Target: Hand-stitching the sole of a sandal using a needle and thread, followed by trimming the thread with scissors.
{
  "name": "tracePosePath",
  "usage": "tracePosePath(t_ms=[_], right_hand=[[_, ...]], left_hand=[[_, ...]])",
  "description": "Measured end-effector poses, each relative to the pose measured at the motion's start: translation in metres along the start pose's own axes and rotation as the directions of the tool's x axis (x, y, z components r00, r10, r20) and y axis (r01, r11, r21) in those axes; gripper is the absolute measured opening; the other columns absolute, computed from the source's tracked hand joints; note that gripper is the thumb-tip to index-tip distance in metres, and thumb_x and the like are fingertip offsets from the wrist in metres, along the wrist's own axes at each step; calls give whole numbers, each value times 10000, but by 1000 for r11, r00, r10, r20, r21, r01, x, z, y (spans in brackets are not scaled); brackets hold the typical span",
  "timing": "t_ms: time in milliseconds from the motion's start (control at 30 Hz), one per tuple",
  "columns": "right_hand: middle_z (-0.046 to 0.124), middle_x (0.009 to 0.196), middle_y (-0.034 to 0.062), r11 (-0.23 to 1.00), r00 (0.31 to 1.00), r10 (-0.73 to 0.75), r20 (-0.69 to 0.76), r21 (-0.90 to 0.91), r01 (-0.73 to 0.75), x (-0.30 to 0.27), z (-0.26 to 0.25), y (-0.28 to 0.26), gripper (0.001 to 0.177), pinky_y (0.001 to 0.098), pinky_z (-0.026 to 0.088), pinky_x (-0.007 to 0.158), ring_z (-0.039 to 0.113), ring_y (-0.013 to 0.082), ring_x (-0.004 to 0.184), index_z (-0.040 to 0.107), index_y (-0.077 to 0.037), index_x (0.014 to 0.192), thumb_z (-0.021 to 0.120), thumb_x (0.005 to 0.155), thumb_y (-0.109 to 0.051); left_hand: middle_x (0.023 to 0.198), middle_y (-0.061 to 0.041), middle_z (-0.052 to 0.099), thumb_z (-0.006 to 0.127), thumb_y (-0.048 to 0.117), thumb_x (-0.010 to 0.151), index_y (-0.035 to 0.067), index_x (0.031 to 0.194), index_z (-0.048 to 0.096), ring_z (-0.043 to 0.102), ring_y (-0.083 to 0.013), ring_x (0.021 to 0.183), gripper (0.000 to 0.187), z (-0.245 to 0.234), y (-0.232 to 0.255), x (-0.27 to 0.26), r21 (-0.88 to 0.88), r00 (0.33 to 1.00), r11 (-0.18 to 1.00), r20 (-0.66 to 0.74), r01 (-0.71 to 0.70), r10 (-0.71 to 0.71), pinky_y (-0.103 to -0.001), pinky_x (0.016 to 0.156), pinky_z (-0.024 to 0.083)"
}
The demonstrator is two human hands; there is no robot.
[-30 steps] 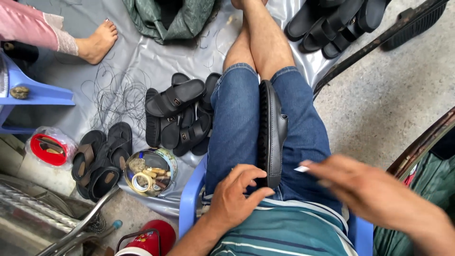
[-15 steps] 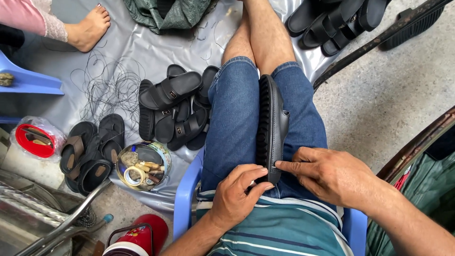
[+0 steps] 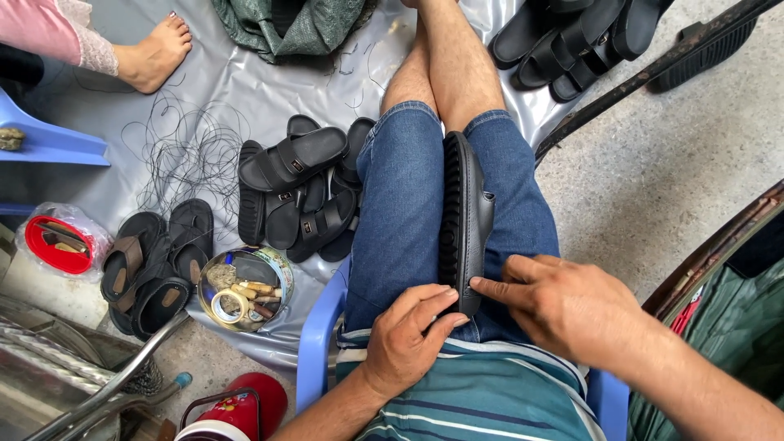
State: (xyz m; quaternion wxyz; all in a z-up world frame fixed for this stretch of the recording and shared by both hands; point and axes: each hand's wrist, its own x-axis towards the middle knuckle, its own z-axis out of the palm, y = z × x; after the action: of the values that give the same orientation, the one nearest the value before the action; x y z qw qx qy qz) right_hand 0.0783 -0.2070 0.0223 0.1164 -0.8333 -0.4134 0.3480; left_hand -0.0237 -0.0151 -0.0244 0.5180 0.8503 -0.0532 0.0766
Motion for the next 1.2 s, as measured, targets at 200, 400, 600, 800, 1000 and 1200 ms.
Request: tracePosePath(t_ms=[200, 400, 600, 800, 1000, 1200], right_hand=[[499, 860, -33, 969, 989, 127, -71, -203, -139, -2, 11, -15, 405, 397, 556, 502, 595, 215, 787, 493, -260, 1226, 464, 827, -321], [593, 881, -93, 993, 925, -3, -379, 112, 49, 1, 29, 8, 364, 278, 490, 539, 621, 132, 705, 606, -256, 1131, 547, 781, -177], [611, 881, -31, 955, 855, -77, -512, 209, 211, 7, 32, 11, 296, 223, 508, 632, 630, 107, 743, 635, -198, 1089, 571, 806, -138], [603, 802, -20, 997, 879, 12, -476, 68, 23, 9, 25, -5, 82, 289, 489, 512, 616, 166, 640, 602, -157, 870, 572, 814, -209], [649, 906, -23, 997, 891, -10, -455, 59, 42, -4, 17, -4, 221, 287, 528, 636, 645, 159, 762, 633, -174, 1009, 560, 818, -257], [620, 900, -57, 999, 931, -14, -364, 38, 30, -5, 23, 4, 305, 318, 519, 568, 625, 169, 729, 594, -215, 1113, 542, 823, -293]], left_hand=[[1025, -170, 605, 738, 50, 787, 59, 1114, 548, 647, -225, 774, 379, 6, -8, -5, 44, 989, 988, -19, -148, 149, -282, 688, 568], [1010, -145, 603, 753, 37, 773, 42, 1070, 583, 651, -222, 779, 342, 5, -9, -2, 19, 987, 988, -37, -153, 154, -285, 716, 576], [988, -132, 603, 774, 50, 762, 67, 1067, 591, 650, -217, 750, 356, 6, -10, 1, 12, 988, 989, -41, -148, 148, -286, 664, 590], [1002, -116, 599, 723, 74, 841, 132, 1173, 508, 642, -219, 754, 399, -1, -6, 5, 19, 983, 983, 0, -184, 184, -303, 665, 569], [792, 8, 596, 531, 284, 868, 215, 1011, 657, 587, -206, 633, 203, -48, -4, 18, 280, 897, 939, 334, 198, -288, -363, 502, 460], [1254, -94, 520, 575, 236, 818, 81, 834, 626, 613, -127, 827, 164, -50, 10, 39, -405, 682, 592, 628, 697, -374, -211, 542, 588]])
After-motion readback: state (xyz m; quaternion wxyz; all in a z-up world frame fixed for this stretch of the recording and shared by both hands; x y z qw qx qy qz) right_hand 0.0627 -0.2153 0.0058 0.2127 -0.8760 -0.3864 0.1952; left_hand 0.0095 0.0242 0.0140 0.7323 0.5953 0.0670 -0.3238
